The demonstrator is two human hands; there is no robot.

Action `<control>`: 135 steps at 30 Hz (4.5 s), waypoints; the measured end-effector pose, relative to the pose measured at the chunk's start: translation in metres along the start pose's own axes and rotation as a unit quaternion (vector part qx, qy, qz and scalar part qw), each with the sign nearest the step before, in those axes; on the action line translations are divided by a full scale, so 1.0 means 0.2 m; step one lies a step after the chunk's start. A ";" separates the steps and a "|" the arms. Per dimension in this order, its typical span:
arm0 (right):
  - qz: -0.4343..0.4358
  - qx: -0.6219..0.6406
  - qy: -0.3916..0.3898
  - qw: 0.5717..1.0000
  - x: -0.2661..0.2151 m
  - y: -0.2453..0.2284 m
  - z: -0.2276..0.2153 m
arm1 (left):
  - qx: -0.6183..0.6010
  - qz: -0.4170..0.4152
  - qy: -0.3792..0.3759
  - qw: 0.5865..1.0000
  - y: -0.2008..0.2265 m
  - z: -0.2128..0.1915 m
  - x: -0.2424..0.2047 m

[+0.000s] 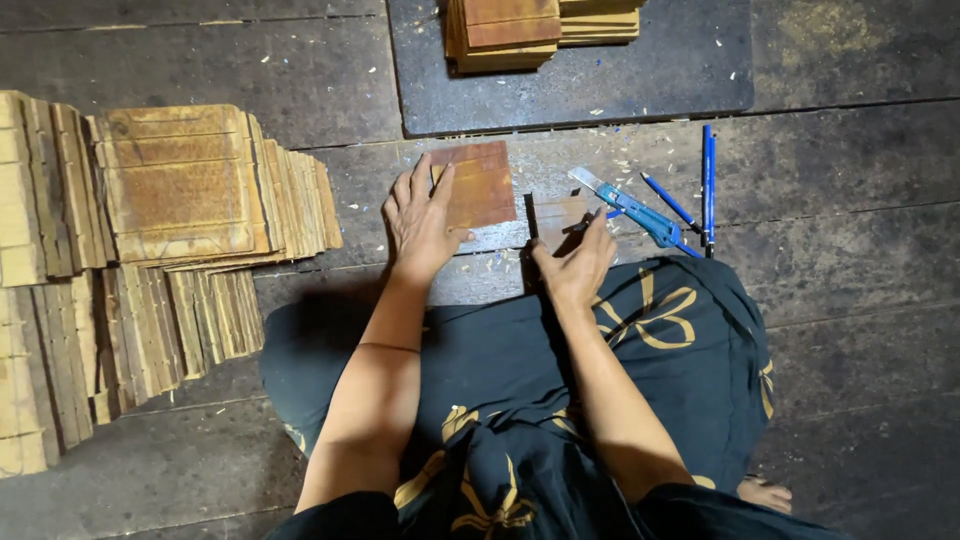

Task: The person marks small wooden tiles using a pencil and a template, then scores or cuts them with a utility knife and stacks them.

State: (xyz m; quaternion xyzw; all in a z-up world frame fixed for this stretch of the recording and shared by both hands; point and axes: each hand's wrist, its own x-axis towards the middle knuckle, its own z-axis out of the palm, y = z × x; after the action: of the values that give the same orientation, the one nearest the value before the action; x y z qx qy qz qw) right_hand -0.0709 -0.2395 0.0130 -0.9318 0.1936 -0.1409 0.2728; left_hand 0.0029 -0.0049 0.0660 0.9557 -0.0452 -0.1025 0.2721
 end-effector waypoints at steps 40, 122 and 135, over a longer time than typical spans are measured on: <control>-0.071 0.207 -0.039 0.975 0.06 -0.32 0.34 | -0.034 -0.011 0.009 0.999 -0.08 0.02 0.06; 0.301 0.725 -0.282 0.552 -0.02 0.05 -0.31 | -0.271 0.065 0.118 0.953 0.25 0.17 -0.43; -0.201 0.153 -0.198 0.947 0.18 -0.13 -0.64 | -0.697 -0.155 0.054 0.698 0.40 0.37 -0.41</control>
State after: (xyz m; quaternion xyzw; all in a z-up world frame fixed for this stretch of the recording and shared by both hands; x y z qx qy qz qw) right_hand -0.0781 -0.2921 0.1372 -0.9076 -0.0797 -0.0336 0.4108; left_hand -0.0950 -0.0985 0.0613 0.4900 0.2030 -0.0934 0.8426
